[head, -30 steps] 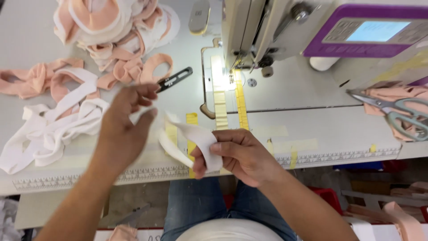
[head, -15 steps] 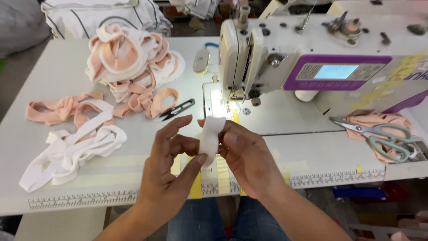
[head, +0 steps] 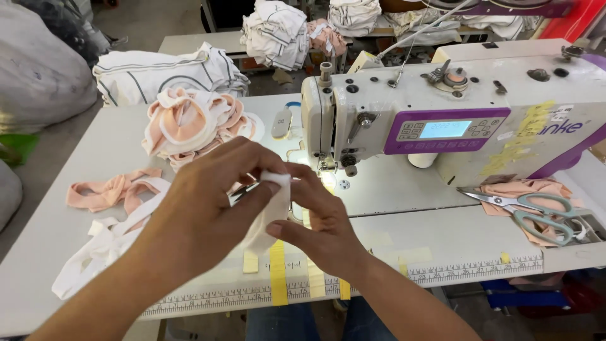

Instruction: Preparing and trimming fabric strips to specific lengths using table guides and scissors

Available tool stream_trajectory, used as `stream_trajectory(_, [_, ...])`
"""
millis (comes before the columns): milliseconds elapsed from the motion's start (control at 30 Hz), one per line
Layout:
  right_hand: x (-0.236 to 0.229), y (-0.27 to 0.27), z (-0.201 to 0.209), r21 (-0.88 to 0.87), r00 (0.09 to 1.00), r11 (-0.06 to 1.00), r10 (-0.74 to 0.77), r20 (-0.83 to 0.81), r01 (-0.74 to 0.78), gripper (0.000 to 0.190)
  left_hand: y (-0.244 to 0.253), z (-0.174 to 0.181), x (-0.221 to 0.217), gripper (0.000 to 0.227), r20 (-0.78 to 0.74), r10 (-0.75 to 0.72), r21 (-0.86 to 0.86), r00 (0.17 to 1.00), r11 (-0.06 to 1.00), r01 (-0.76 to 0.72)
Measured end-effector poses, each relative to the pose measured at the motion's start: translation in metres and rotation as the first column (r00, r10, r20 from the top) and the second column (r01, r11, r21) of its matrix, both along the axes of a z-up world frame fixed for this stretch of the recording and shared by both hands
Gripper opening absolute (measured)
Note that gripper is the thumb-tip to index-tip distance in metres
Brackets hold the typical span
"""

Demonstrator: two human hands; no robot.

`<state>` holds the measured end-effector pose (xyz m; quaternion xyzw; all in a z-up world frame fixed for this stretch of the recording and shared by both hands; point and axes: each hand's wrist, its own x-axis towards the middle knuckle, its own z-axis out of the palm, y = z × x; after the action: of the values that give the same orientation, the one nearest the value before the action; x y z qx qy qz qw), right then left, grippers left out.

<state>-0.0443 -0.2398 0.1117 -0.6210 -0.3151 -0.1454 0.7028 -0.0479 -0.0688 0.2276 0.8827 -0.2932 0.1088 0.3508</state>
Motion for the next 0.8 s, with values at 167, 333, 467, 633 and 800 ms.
stream_trajectory(167, [0.005,-0.005,-0.009,0.074,0.942,0.961,0.275,-0.191,-0.266,0.020,0.008,-0.001,0.008,0.023,-0.120,-0.025,-0.253,0.992,0.968,-0.006])
stream_trajectory(333, [0.014,-0.027,-0.060,0.109,0.880,0.965,0.262,-0.396,-0.238,0.017,0.029,-0.033,0.014,0.022,-0.215,-0.025,-0.519,0.976,0.850,-0.093])
stream_trajectory(467, [0.005,-0.066,-0.054,-0.191,0.809,0.955,0.076,-0.582,-0.226,0.014,0.051,-0.097,0.011,0.015,-0.360,-0.024,-0.618,0.933,0.755,-0.220])
stream_trajectory(633, [0.002,-0.085,-0.066,-0.708,0.889,0.668,-0.152,-0.432,-0.230,0.015,0.052,-0.201,-0.009,0.003,-0.675,0.115,-0.428,0.729,0.743,-0.514])
stream_trajectory(800, [0.005,-0.073,-0.096,-0.917,0.975,0.393,-0.221,-0.024,0.067,0.016,0.048,-0.215,-0.017,0.009,-0.706,0.168,-0.320,0.688,0.791,-0.522])
